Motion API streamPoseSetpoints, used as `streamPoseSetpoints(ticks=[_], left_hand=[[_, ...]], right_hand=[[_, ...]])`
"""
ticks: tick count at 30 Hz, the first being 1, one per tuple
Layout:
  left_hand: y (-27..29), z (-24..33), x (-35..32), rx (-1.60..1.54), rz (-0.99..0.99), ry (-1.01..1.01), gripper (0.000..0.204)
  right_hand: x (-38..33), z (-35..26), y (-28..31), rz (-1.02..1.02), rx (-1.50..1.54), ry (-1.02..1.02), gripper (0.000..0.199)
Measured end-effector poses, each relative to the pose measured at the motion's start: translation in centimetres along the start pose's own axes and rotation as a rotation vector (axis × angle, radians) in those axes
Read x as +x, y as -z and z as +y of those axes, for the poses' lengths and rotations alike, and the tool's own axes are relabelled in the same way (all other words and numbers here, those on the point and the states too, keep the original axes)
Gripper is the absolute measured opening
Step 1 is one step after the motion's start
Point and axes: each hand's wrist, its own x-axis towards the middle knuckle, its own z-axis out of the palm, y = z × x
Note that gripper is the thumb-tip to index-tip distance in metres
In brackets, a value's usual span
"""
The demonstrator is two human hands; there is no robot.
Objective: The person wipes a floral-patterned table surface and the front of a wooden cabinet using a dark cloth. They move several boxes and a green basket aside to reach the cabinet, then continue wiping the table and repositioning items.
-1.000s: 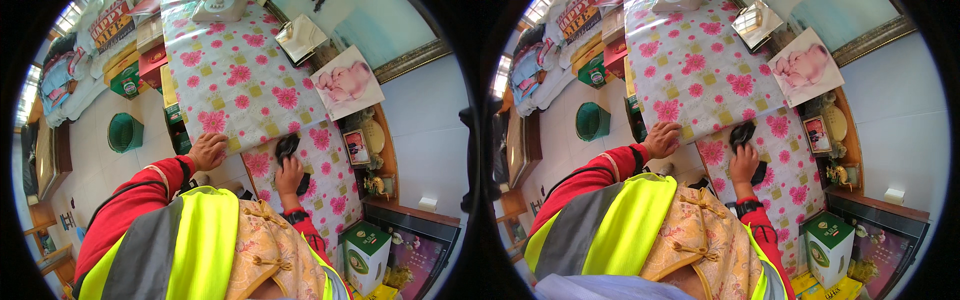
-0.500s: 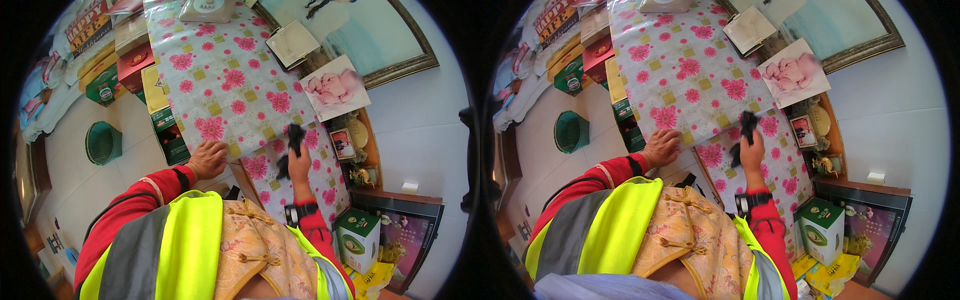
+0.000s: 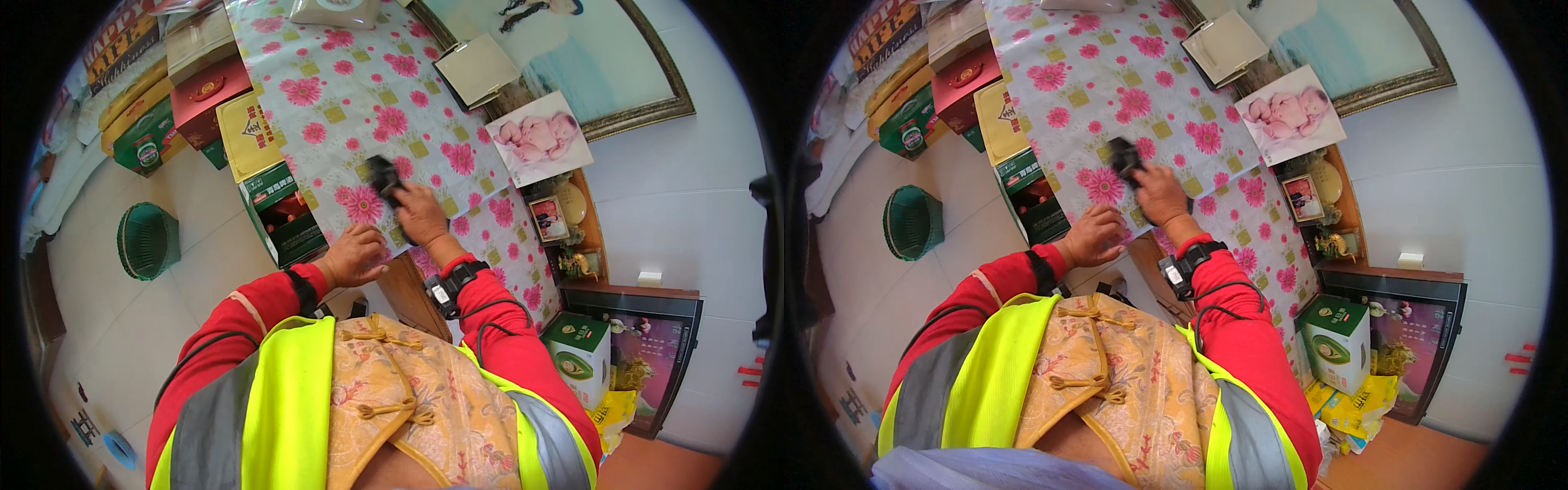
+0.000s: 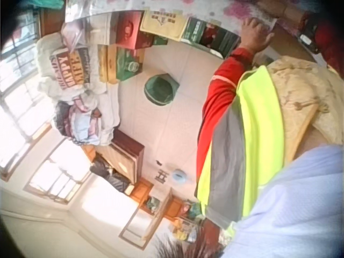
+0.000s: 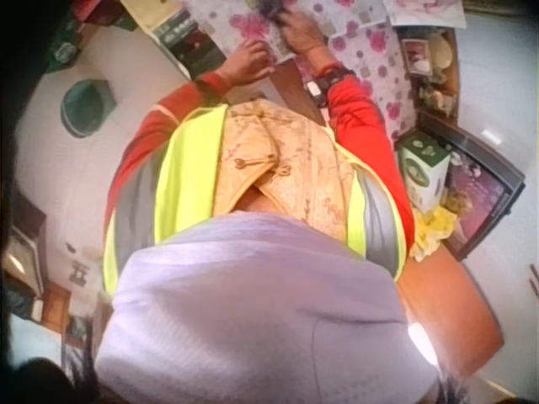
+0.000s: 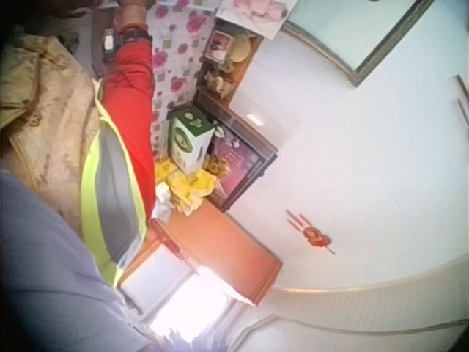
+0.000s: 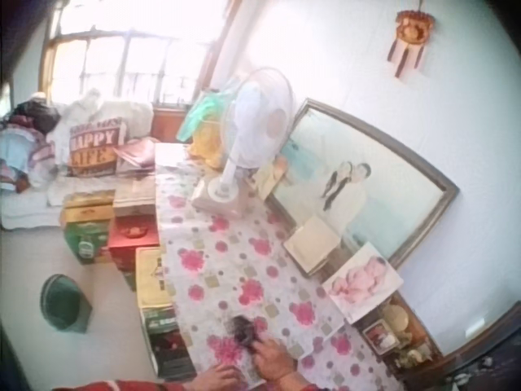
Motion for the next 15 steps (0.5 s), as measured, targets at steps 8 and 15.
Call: streamPoseSetpoints(ticks=[8,15], left_hand=[[2.6,1.0,-4.2,-0.119,0.046,-0.047,0.023],[3.1,0.7,-4.7,-0.071,-0.100,0.029,0.023]], right_hand=[[4.1,-5.4,-4.2,0.011,0.022,0.044,0.039],[12.7,-11.1,-8.3,-0.007,0.081,0.159,0.039]])
